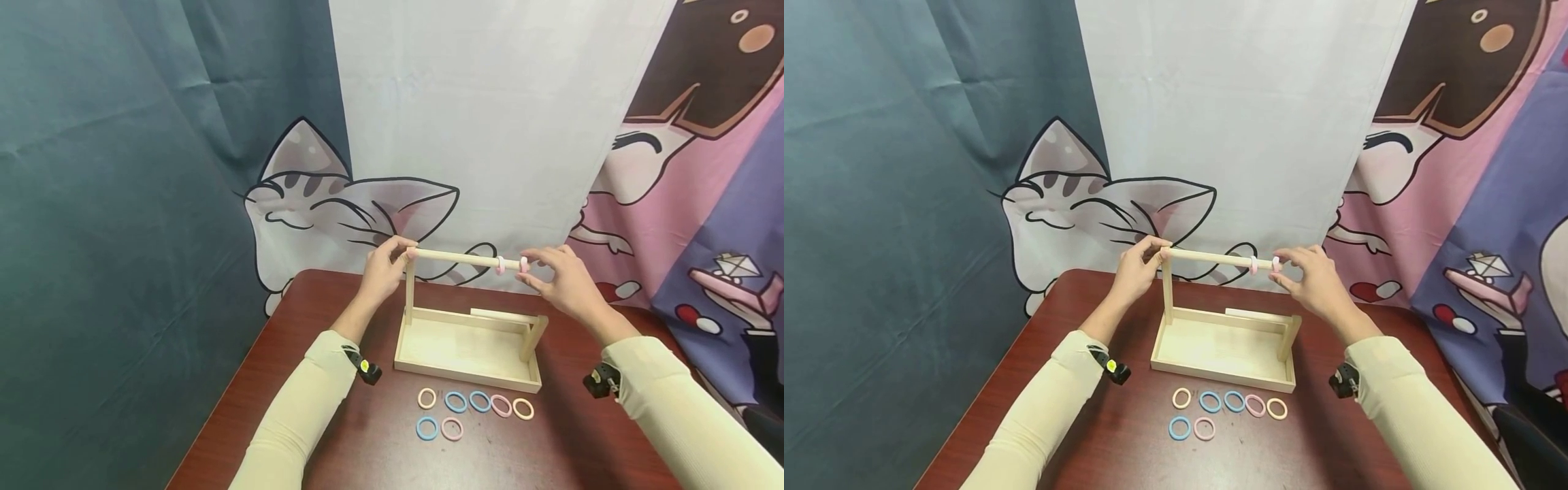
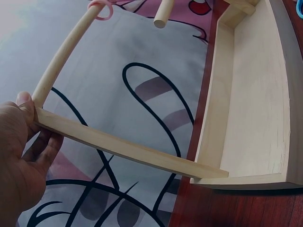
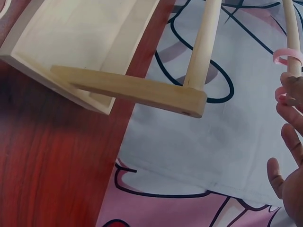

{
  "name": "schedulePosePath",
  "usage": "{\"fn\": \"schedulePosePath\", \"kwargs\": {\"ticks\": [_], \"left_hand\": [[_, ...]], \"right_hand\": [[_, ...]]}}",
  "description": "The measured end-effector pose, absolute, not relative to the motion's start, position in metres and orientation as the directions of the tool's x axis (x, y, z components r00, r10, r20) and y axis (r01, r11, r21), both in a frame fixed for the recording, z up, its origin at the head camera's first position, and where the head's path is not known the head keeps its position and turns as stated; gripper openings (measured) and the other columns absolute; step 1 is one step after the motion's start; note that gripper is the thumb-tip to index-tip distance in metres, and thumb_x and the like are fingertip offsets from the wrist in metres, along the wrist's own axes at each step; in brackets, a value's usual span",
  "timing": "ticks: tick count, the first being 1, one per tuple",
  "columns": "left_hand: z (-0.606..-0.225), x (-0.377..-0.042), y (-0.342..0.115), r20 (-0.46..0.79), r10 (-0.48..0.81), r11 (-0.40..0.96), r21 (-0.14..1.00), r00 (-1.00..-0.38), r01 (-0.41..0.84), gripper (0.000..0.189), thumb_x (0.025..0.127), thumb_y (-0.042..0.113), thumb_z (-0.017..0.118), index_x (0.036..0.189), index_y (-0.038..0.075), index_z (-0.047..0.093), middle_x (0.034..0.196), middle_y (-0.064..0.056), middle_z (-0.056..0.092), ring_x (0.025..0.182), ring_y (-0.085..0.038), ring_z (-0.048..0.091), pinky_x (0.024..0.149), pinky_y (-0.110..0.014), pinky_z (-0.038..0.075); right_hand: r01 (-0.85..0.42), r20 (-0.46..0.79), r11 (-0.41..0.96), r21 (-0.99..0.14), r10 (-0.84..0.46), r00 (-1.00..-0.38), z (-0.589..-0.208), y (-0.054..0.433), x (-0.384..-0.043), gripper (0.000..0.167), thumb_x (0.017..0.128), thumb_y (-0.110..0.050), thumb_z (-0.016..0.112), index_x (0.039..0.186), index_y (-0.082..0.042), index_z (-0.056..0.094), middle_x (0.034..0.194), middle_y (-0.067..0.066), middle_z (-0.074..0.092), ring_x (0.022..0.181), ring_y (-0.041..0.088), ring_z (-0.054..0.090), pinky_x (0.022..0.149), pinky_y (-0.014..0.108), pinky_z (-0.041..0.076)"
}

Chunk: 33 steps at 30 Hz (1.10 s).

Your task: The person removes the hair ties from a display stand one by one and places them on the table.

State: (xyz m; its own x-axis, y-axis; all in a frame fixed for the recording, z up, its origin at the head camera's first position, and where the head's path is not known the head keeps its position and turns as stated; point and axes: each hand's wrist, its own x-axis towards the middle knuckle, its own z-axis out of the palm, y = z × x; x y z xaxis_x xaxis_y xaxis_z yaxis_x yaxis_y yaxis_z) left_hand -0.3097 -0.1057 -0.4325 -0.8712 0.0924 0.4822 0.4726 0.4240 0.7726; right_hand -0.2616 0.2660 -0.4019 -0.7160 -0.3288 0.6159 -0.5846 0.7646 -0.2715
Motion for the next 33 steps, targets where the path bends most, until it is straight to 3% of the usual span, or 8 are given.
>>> {"fn": "schedulePosePath", "kwargs": {"ticks": [4,12,33], "left_hand": [[-0.433,-0.310,-0.105,0.485,0.090,0.426,0.771,-0.870,0.474,0.029,0.103,0.037,0.074,0.124,0.017,0.078,0.113,-0.005,0.084,0.095,-0.021,0.072,0.088,-0.036,0.057],[-0.431,-0.310,-0.105,0.487,0.081,0.428,0.771,-0.869,0.472,0.030,0.103,0.038,0.073,0.124,0.017,0.079,0.111,-0.005,0.084,0.089,-0.019,0.068,0.082,-0.032,0.054],[-0.432,-0.308,-0.107,0.483,0.095,0.419,0.774,-0.871,0.475,0.028,0.104,0.036,0.073,0.124,0.016,0.078,0.116,-0.006,0.083,0.099,-0.023,0.074,0.091,-0.040,0.059]], "right_hand": [[-0.574,0.617,0.776,-0.263,-0.322,-0.718,-0.402,0.271,-0.261,0.044,0.085,-0.011,0.096,0.126,-0.008,0.079,0.106,0.013,0.080,0.096,0.031,0.061,0.081,0.043,0.043],[-0.575,0.646,0.781,-0.244,-0.311,-0.697,-0.405,0.279,-0.257,0.042,0.083,-0.012,0.096,0.121,-0.005,0.079,0.095,0.008,0.076,0.089,0.027,0.056,0.076,0.038,0.039],[-0.556,0.657,0.806,-0.202,-0.310,-0.688,-0.423,0.297,-0.226,0.038,0.083,-0.011,0.093,0.117,-0.002,0.080,0.083,0.006,0.066,0.084,0.023,0.050,0.074,0.035,0.036]]}}
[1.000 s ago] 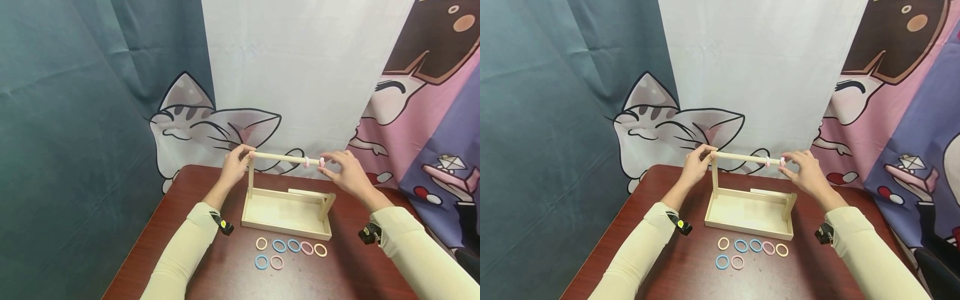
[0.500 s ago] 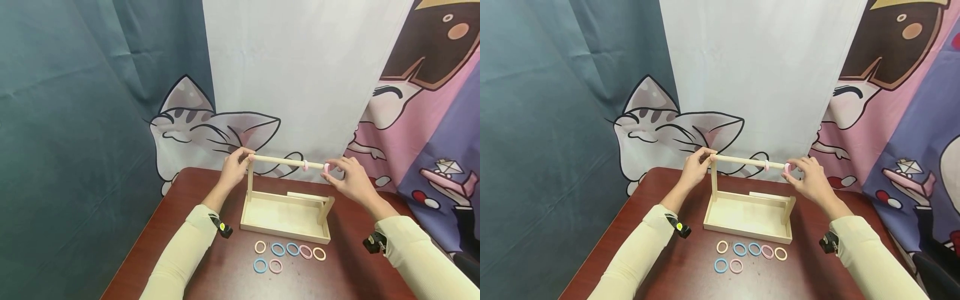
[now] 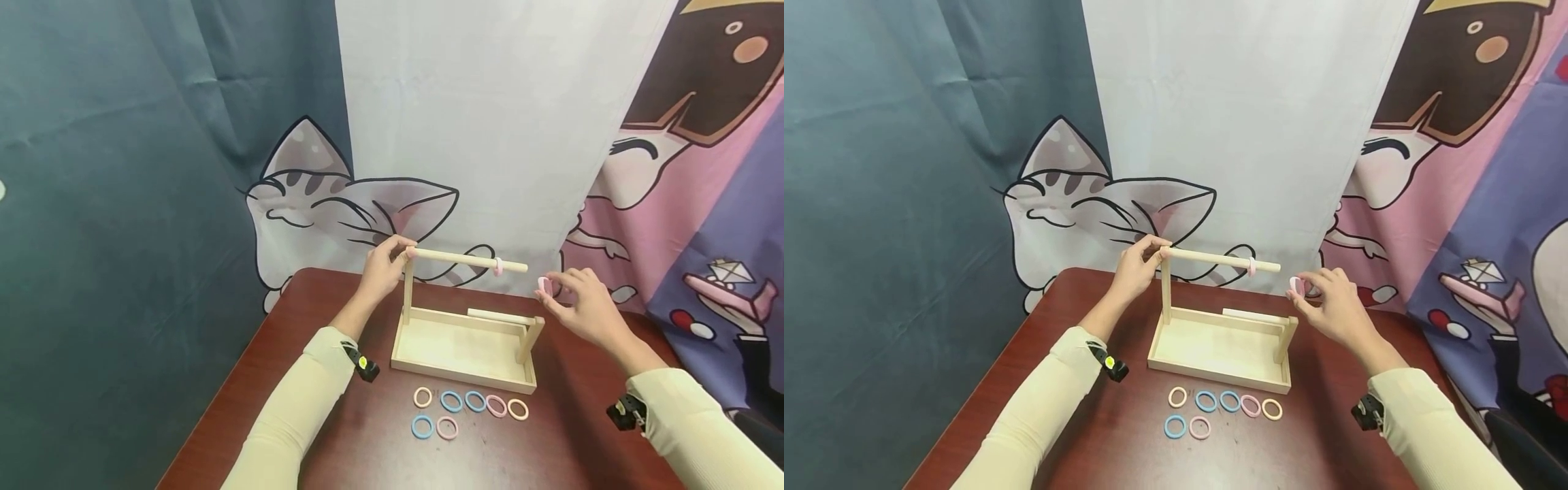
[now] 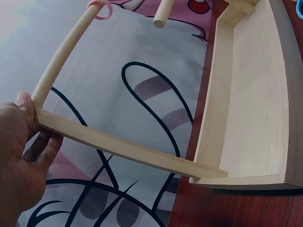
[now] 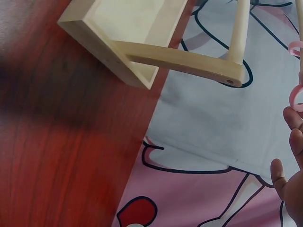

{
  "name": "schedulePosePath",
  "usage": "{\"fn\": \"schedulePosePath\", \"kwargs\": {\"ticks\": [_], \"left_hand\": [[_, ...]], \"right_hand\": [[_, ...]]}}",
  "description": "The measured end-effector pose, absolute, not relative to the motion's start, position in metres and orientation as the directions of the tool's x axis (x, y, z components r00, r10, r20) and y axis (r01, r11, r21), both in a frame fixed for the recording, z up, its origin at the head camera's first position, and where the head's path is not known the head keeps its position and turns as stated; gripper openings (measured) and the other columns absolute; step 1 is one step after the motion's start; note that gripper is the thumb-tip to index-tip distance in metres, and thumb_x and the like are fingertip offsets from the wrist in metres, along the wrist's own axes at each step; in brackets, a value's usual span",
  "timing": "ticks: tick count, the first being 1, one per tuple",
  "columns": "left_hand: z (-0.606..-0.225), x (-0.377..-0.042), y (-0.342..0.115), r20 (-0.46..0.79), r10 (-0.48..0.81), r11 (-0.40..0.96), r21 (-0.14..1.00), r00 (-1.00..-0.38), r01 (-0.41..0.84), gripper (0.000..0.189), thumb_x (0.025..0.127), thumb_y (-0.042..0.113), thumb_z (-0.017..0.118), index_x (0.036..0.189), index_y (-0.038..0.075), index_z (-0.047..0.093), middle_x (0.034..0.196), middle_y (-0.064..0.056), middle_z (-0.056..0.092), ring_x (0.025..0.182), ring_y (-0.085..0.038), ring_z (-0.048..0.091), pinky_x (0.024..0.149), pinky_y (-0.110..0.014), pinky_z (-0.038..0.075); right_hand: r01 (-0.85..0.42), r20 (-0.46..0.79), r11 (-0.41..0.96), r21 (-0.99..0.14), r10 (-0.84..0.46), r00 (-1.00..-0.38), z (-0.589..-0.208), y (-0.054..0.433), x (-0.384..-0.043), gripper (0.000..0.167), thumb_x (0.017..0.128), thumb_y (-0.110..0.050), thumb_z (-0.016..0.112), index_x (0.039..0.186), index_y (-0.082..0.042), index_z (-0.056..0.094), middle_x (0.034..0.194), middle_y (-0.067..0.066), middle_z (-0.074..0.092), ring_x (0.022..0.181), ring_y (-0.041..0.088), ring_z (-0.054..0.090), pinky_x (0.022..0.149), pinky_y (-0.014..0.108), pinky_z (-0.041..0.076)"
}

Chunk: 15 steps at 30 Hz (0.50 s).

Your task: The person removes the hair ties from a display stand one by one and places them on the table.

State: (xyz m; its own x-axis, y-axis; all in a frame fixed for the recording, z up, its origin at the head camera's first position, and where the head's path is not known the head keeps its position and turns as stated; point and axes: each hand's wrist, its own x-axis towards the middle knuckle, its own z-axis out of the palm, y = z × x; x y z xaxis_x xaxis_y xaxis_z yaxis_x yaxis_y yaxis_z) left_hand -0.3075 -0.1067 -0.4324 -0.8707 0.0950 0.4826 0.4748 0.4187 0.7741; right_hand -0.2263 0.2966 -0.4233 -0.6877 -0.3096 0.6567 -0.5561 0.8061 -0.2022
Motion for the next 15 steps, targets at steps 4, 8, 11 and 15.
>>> {"fn": "schedulePosePath", "kwargs": {"ticks": [4,8,11,15], "left_hand": [[-0.431,-0.308,-0.110,0.485,0.081,0.414,0.779,-0.871,0.471,0.025,0.104,0.035,0.074,0.122,0.018,0.078,0.118,-0.006,0.083,0.102,-0.024,0.076,0.095,-0.044,0.062],[-0.431,-0.308,-0.111,0.488,0.071,0.416,0.778,-0.870,0.471,0.024,0.104,0.035,0.074,0.122,0.019,0.079,0.118,-0.006,0.083,0.103,-0.024,0.077,0.096,-0.046,0.062],[-0.432,-0.307,-0.110,0.487,0.073,0.428,0.773,-0.870,0.468,0.028,0.104,0.036,0.074,0.123,0.017,0.079,0.118,-0.005,0.084,0.101,-0.024,0.076,0.094,-0.045,0.062],[-0.433,-0.308,-0.106,0.486,0.076,0.435,0.770,-0.871,0.467,0.031,0.103,0.037,0.074,0.125,0.015,0.079,0.118,-0.005,0.084,0.100,-0.023,0.076,0.093,-0.045,0.062]], "right_hand": [[-0.571,0.657,0.795,-0.204,-0.321,-0.682,-0.426,0.293,-0.223,0.037,0.084,-0.011,0.092,0.118,-0.002,0.080,0.085,0.007,0.068,0.084,0.024,0.051,0.074,0.036,0.037],[-0.574,0.648,0.791,-0.212,-0.326,-0.689,-0.430,0.290,-0.217,0.033,0.085,-0.012,0.092,0.115,-0.005,0.081,0.087,0.004,0.067,0.085,0.021,0.050,0.075,0.036,0.035],[-0.568,0.640,0.796,-0.209,-0.328,-0.695,-0.434,0.290,-0.211,0.031,0.084,-0.013,0.093,0.113,-0.007,0.082,0.087,0.001,0.066,0.085,0.017,0.049,0.074,0.036,0.034],[-0.568,0.639,0.797,-0.203,-0.332,-0.694,-0.438,0.291,-0.205,0.029,0.084,-0.013,0.093,0.110,-0.008,0.083,0.085,-0.002,0.065,0.086,0.017,0.049,0.074,0.038,0.034]]}}
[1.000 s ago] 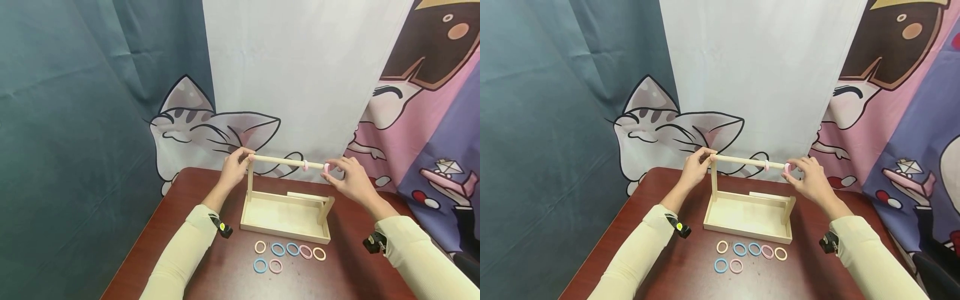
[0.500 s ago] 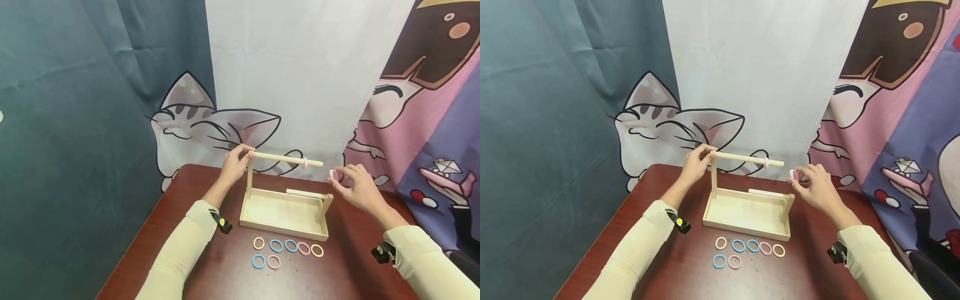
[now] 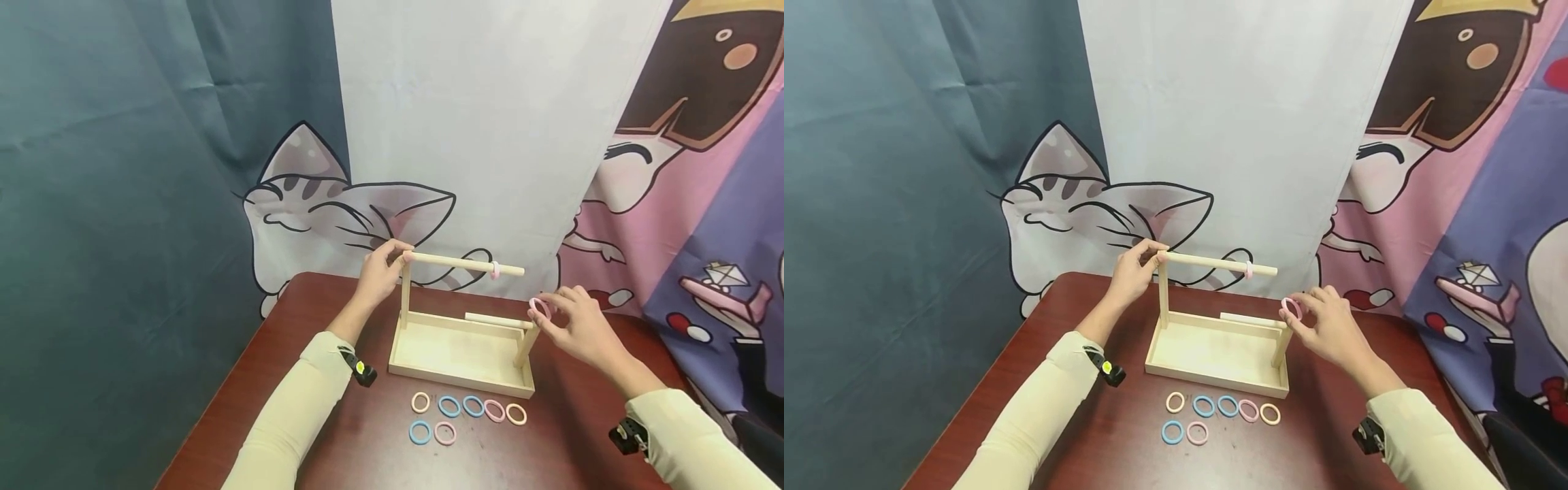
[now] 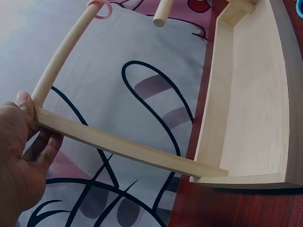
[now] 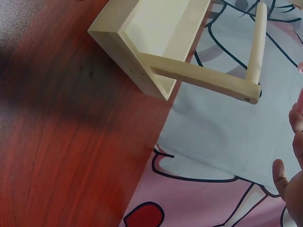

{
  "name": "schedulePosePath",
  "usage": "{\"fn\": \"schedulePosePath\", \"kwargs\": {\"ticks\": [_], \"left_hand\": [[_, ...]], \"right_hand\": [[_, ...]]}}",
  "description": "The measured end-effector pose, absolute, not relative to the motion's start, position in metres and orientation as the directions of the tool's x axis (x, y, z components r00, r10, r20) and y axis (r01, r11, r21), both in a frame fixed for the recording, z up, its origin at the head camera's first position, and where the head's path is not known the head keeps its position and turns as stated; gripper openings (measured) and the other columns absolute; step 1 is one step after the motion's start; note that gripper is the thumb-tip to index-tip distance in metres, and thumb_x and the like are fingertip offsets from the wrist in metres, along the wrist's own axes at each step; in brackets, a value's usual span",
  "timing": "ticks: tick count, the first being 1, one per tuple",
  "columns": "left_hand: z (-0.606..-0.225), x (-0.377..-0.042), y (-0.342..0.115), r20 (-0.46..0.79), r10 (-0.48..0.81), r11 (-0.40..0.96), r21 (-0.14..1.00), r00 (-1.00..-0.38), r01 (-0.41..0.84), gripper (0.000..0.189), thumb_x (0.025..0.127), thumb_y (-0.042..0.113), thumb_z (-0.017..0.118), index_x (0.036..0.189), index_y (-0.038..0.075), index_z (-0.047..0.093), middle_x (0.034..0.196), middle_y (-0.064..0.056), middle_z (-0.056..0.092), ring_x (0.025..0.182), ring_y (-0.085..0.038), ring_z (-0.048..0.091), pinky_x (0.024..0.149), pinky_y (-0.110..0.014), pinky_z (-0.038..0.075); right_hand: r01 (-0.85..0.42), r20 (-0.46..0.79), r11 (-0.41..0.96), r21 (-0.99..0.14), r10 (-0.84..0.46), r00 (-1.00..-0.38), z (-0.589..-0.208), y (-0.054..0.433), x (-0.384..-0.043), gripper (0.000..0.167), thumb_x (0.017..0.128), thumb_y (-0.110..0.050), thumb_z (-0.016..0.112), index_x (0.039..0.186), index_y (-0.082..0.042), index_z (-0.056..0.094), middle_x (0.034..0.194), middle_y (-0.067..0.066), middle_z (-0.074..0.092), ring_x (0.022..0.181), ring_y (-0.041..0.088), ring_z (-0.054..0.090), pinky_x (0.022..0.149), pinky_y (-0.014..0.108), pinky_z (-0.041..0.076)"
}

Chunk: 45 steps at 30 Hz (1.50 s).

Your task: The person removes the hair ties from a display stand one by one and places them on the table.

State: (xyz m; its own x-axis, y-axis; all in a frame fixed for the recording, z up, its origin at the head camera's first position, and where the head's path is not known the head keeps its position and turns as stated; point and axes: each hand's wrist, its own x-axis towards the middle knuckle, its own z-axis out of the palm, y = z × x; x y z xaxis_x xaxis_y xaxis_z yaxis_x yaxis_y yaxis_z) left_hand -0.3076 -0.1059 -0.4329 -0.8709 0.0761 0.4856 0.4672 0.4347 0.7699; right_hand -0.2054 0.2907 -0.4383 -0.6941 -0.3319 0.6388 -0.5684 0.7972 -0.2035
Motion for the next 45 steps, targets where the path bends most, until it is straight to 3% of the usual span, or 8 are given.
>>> {"fn": "schedulePosePath", "kwargs": {"ticks": [21,30,36,45], "left_hand": [[-0.433,-0.309,-0.106,0.493,0.087,0.405,0.777,-0.866,0.483,0.030,0.104,0.039,0.073,0.125,0.018,0.079,0.120,-0.006,0.084,0.106,-0.024,0.078,0.098,-0.047,0.062],[-0.432,-0.310,-0.107,0.471,0.081,0.424,0.781,-0.878,0.458,0.035,0.103,0.040,0.074,0.126,0.015,0.078,0.119,-0.006,0.084,0.101,-0.024,0.075,0.095,-0.046,0.061],[-0.429,-0.313,-0.104,0.485,0.085,0.422,0.774,-0.870,0.472,0.028,0.103,0.037,0.076,0.124,0.018,0.079,0.119,-0.006,0.084,0.100,-0.025,0.076,0.094,-0.046,0.061],[-0.433,-0.311,-0.107,0.485,0.092,0.408,0.778,-0.870,0.477,0.028,0.103,0.038,0.074,0.124,0.019,0.078,0.117,-0.005,0.084,0.103,-0.025,0.077,0.097,-0.048,0.061]], "right_hand": [[-0.591,0.623,0.788,-0.175,-0.376,-0.686,-0.447,0.286,-0.196,0.025,0.079,-0.015,0.097,0.100,-0.014,0.083,0.085,-0.006,0.063,0.088,0.012,0.047,0.077,0.040,0.034],[-0.612,0.615,0.772,-0.173,-0.401,-0.679,-0.451,0.279,-0.187,0.023,0.080,-0.018,0.097,0.098,-0.017,0.083,0.080,-0.012,0.057,0.085,0.008,0.046,0.078,0.036,0.031],[-0.638,0.629,0.756,-0.144,-0.428,-0.649,-0.455,0.275,-0.184,0.028,0.076,-0.019,0.098,0.099,-0.015,0.082,0.080,-0.011,0.057,0.086,0.009,0.049,0.079,0.035,0.031],[-0.666,0.625,0.737,-0.116,-0.467,-0.626,-0.466,0.265,-0.174,0.023,0.080,-0.018,0.094,0.100,-0.017,0.082,0.083,-0.007,0.061,0.087,0.009,0.050,0.077,0.034,0.031]]}}
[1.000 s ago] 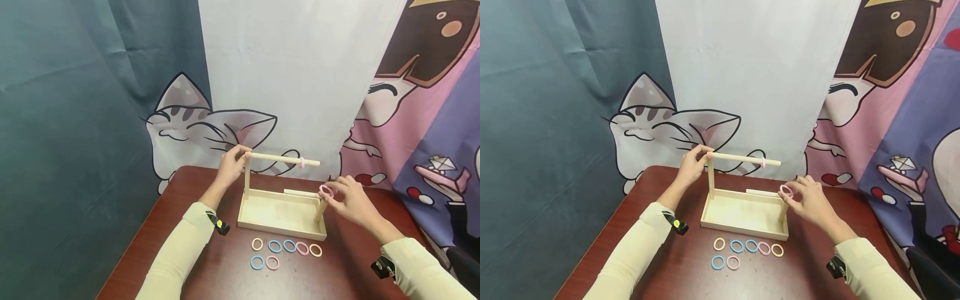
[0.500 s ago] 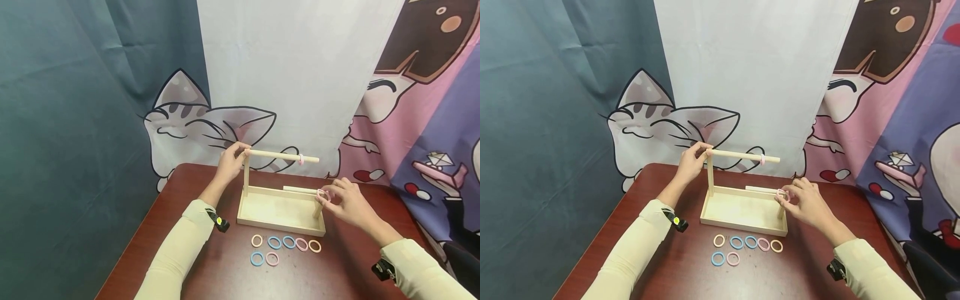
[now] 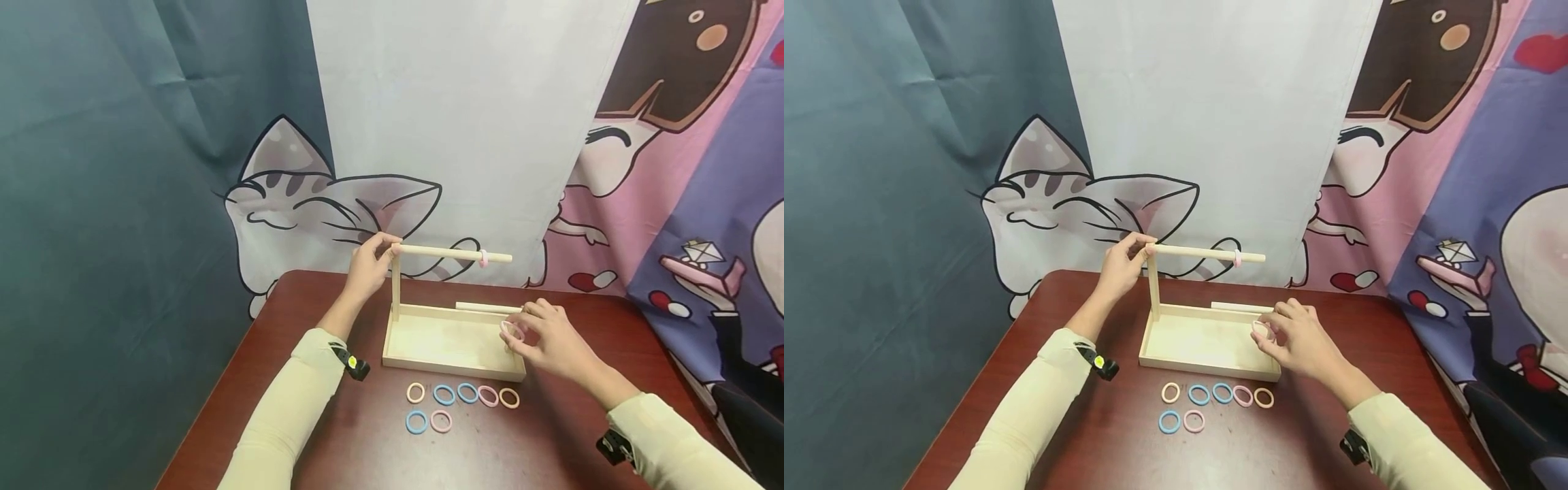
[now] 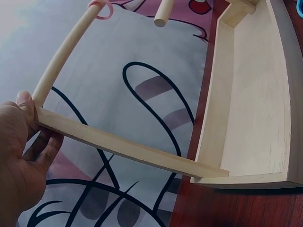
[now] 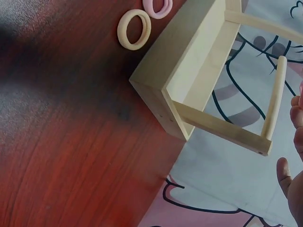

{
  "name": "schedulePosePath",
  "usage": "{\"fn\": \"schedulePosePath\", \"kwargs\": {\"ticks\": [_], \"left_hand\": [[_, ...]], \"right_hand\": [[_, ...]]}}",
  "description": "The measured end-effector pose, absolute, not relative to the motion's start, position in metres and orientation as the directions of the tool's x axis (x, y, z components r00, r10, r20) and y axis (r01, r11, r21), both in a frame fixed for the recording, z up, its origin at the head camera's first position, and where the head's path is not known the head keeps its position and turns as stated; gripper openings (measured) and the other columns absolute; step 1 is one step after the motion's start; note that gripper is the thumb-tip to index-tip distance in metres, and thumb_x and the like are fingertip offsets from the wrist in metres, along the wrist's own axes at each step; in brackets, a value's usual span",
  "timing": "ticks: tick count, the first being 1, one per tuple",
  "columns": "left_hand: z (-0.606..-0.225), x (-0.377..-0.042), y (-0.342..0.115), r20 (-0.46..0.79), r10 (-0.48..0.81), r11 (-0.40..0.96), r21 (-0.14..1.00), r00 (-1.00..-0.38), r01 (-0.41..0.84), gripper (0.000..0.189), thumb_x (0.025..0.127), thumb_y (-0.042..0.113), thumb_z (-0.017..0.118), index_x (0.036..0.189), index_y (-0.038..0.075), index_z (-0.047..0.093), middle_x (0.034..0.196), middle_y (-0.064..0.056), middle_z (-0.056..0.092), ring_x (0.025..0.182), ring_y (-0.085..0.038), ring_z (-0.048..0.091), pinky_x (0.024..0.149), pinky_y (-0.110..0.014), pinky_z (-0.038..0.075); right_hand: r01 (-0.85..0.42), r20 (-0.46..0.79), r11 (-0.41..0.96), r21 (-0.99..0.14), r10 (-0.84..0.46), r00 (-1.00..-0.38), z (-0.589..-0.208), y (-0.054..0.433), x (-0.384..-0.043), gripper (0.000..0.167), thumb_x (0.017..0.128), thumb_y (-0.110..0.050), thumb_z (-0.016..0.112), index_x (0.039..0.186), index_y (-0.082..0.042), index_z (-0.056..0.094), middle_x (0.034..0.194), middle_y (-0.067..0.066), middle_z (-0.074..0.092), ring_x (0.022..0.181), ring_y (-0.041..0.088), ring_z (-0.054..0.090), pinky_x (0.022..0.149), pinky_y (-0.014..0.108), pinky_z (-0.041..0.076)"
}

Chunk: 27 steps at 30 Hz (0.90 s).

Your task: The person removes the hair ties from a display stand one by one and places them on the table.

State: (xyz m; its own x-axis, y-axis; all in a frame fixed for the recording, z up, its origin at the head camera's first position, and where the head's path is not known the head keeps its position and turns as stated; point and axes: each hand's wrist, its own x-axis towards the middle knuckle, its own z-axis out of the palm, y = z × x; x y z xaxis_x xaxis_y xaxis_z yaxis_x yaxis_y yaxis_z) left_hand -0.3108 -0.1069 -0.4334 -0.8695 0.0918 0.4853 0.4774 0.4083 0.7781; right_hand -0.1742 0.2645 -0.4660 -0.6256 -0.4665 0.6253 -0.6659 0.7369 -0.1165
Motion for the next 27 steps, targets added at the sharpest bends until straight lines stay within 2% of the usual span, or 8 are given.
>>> {"fn": "schedulePosePath", "kwargs": {"ticks": [4,11,16,21,27], "left_hand": [[-0.435,-0.311,-0.108,0.482,0.099,0.400,0.781,-0.870,0.479,0.032,0.104,0.037,0.074,0.126,0.015,0.078,0.117,-0.007,0.084,0.104,-0.025,0.076,0.096,-0.047,0.061],[-0.434,-0.310,-0.109,0.490,0.087,0.399,0.781,-0.867,0.481,0.031,0.104,0.037,0.074,0.126,0.016,0.078,0.115,-0.007,0.083,0.097,-0.024,0.072,0.089,-0.043,0.058],[-0.435,-0.309,-0.110,0.475,0.087,0.406,0.786,-0.876,0.466,0.032,0.104,0.038,0.073,0.127,0.017,0.078,0.118,-0.006,0.084,0.101,-0.025,0.075,0.093,-0.045,0.061],[-0.435,-0.309,-0.109,0.490,0.088,0.399,0.780,-0.867,0.481,0.031,0.104,0.036,0.074,0.127,0.016,0.078,0.119,-0.008,0.084,0.106,-0.027,0.078,0.096,-0.049,0.062],[-0.434,-0.310,-0.106,0.493,0.088,0.424,0.768,-0.866,0.480,0.030,0.104,0.035,0.074,0.128,0.018,0.078,0.116,-0.006,0.084,0.094,-0.023,0.072,0.083,-0.038,0.057]], "right_hand": [[-0.670,0.628,0.733,-0.116,-0.469,-0.621,-0.469,0.262,-0.170,0.022,0.081,-0.017,0.092,0.100,-0.015,0.081,0.084,-0.005,0.061,0.087,0.007,0.047,0.077,0.034,0.031],[-0.676,0.618,0.727,-0.119,-0.478,-0.624,-0.473,0.258,-0.165,0.023,0.082,-0.018,0.092,0.102,-0.014,0.081,0.087,-0.004,0.061,0.088,0.006,0.046,0.078,0.035,0.031],[-0.673,0.602,0.729,-0.125,-0.484,-0.635,-0.478,0.258,-0.162,0.024,0.081,-0.020,0.094,0.100,-0.015,0.080,0.089,-0.004,0.065,0.092,0.008,0.050,0.079,0.037,0.032],[-0.661,0.578,0.738,-0.133,-0.484,-0.657,-0.481,0.259,-0.160,0.025,0.081,-0.024,0.095,0.100,-0.017,0.079,0.090,-0.008,0.060,0.093,0.008,0.051,0.080,0.037,0.032],[-0.668,0.570,0.734,-0.122,-0.499,-0.653,-0.483,0.259,-0.155,0.026,0.080,-0.026,0.096,0.100,-0.017,0.081,0.092,-0.009,0.062,0.093,0.009,0.052,0.081,0.038,0.035]]}}
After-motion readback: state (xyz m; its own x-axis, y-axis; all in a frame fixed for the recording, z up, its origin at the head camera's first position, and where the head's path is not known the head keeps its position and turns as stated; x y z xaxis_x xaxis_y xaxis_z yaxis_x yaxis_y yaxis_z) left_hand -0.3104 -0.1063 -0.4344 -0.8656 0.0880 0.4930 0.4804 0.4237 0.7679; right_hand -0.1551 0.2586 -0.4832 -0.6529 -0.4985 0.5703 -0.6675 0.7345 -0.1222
